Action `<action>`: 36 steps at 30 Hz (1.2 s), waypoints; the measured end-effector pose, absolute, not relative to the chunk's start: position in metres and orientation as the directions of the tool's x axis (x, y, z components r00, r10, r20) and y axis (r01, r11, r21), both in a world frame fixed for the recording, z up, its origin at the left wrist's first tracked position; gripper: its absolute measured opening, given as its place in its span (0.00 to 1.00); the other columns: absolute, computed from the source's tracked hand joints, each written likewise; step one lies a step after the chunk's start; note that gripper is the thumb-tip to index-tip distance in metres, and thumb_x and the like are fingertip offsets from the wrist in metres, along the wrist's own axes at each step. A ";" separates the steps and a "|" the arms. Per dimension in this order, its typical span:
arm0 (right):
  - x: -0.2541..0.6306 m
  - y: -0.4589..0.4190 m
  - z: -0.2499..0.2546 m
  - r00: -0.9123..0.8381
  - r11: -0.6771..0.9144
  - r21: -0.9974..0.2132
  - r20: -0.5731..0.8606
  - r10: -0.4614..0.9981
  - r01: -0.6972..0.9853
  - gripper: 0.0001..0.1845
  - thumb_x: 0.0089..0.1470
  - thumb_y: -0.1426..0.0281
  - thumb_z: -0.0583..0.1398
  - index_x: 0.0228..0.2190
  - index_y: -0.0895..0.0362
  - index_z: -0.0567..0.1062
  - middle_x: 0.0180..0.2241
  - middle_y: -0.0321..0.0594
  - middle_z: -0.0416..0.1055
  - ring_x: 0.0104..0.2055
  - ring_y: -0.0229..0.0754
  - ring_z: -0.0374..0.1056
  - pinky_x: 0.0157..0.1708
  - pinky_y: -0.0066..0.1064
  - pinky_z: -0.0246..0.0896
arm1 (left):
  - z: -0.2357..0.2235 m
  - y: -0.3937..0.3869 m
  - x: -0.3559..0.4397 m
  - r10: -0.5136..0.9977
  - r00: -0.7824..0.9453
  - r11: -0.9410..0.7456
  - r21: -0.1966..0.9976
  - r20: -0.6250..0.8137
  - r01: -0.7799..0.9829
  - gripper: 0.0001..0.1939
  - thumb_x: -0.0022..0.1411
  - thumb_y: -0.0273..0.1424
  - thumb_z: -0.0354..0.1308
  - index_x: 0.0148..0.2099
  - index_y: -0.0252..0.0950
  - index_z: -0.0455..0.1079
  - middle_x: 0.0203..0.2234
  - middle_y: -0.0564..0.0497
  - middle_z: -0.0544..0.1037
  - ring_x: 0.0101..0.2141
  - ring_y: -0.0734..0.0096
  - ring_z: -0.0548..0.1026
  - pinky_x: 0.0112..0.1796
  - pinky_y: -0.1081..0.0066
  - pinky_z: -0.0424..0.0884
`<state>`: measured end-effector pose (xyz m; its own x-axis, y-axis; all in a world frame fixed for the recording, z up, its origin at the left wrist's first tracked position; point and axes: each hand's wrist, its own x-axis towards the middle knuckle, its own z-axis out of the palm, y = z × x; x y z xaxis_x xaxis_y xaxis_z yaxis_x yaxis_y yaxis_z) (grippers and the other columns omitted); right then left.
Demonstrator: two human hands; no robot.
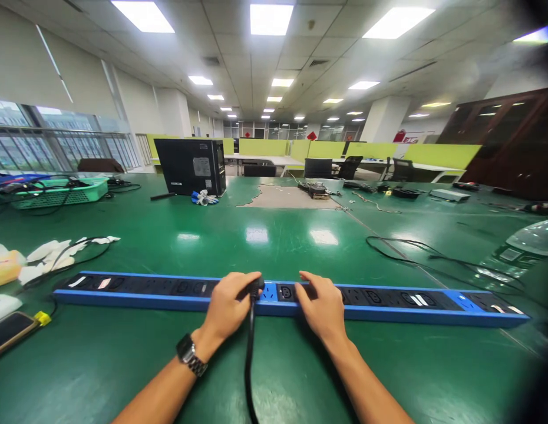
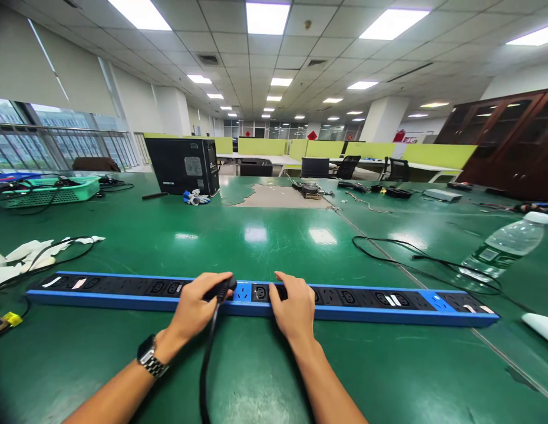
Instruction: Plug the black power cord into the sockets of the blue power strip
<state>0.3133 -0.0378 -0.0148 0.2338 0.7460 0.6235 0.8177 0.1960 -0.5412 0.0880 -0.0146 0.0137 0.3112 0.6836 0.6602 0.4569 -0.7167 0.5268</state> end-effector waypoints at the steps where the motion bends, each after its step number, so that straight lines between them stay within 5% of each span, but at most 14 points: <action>1: 0.313 -0.038 -0.015 0.225 0.201 -0.531 0.630 0.744 0.823 0.15 0.54 0.63 0.57 0.41 0.56 0.76 0.39 0.44 0.77 0.42 0.48 0.69 0.46 0.43 0.60 | 0.011 -0.014 0.098 0.705 0.336 -0.700 0.536 0.625 0.472 0.14 0.60 0.27 0.59 0.50 0.40 0.73 0.39 0.50 0.80 0.40 0.66 0.76 0.42 0.67 0.72; 7: 0.313 -0.040 -0.013 0.182 0.233 -0.502 0.647 0.740 0.833 0.13 0.54 0.64 0.58 0.40 0.55 0.76 0.40 0.42 0.77 0.43 0.48 0.69 0.46 0.43 0.58 | 0.003 -0.014 0.117 0.740 0.429 -0.664 0.459 0.518 0.590 0.17 0.59 0.24 0.58 0.51 0.39 0.72 0.40 0.49 0.80 0.41 0.62 0.75 0.43 0.61 0.71; 11: 0.306 -0.047 -0.007 -0.033 0.392 -0.444 0.627 0.778 0.806 0.20 0.50 0.68 0.60 0.47 0.54 0.72 0.46 0.42 0.74 0.48 0.48 0.65 0.49 0.43 0.57 | 0.000 -0.014 0.115 0.683 0.484 -0.725 0.423 0.547 0.544 0.17 0.60 0.23 0.56 0.52 0.38 0.70 0.41 0.48 0.78 0.43 0.62 0.73 0.45 0.60 0.70; 17: 0.294 -0.052 -0.004 -0.284 0.588 -0.387 0.606 0.743 0.710 0.37 0.49 0.62 0.65 0.58 0.51 0.60 0.54 0.44 0.67 0.53 0.49 0.61 0.52 0.44 0.56 | -0.010 -0.013 0.117 0.697 0.246 -0.699 0.559 0.674 0.447 0.21 0.58 0.22 0.56 0.53 0.39 0.63 0.43 0.48 0.75 0.44 0.65 0.74 0.46 0.64 0.70; 22: 0.299 -0.053 -0.002 -0.336 0.687 -0.263 0.720 0.607 0.678 0.33 0.52 0.57 0.63 0.56 0.51 0.64 0.47 0.44 0.72 0.46 0.46 0.65 0.45 0.39 0.59 | -0.006 -0.022 0.123 0.564 0.371 -0.811 0.411 0.738 0.416 0.23 0.57 0.25 0.61 0.55 0.40 0.62 0.41 0.48 0.75 0.42 0.63 0.73 0.44 0.63 0.71; 25: 0.320 -0.054 0.000 -0.311 0.633 -0.217 0.726 0.613 0.743 0.23 0.52 0.57 0.63 0.47 0.52 0.72 0.39 0.41 0.76 0.38 0.44 0.67 0.41 0.38 0.59 | -0.002 -0.025 0.122 0.536 0.441 -0.837 0.387 0.720 0.386 0.33 0.57 0.28 0.63 0.61 0.41 0.55 0.47 0.46 0.74 0.47 0.61 0.71 0.48 0.60 0.69; 27: 0.340 -0.054 -0.003 -0.144 0.503 -0.285 0.742 0.655 0.816 0.17 0.54 0.58 0.61 0.42 0.53 0.75 0.34 0.40 0.76 0.35 0.43 0.67 0.38 0.36 0.60 | -0.001 -0.025 0.119 0.544 0.468 -0.834 0.385 0.697 0.396 0.36 0.57 0.30 0.64 0.64 0.42 0.52 0.50 0.45 0.72 0.49 0.60 0.70 0.50 0.58 0.68; 31: 0.375 -0.055 -0.014 0.120 0.265 -0.445 0.668 0.735 0.855 0.18 0.55 0.55 0.58 0.39 0.54 0.77 0.29 0.40 0.74 0.30 0.42 0.67 0.33 0.33 0.62 | -0.002 -0.024 0.114 0.586 0.403 -0.800 0.422 0.703 0.426 0.31 0.59 0.30 0.61 0.62 0.42 0.55 0.48 0.45 0.73 0.48 0.60 0.69 0.49 0.58 0.68; 36: 0.384 -0.055 -0.017 0.092 0.225 -0.408 0.627 0.774 0.885 0.19 0.56 0.54 0.57 0.41 0.54 0.77 0.30 0.41 0.74 0.33 0.43 0.68 0.35 0.34 0.63 | -0.003 -0.026 0.119 0.566 0.395 -0.810 0.399 0.724 0.430 0.25 0.61 0.30 0.59 0.59 0.40 0.59 0.46 0.45 0.74 0.47 0.61 0.70 0.48 0.59 0.68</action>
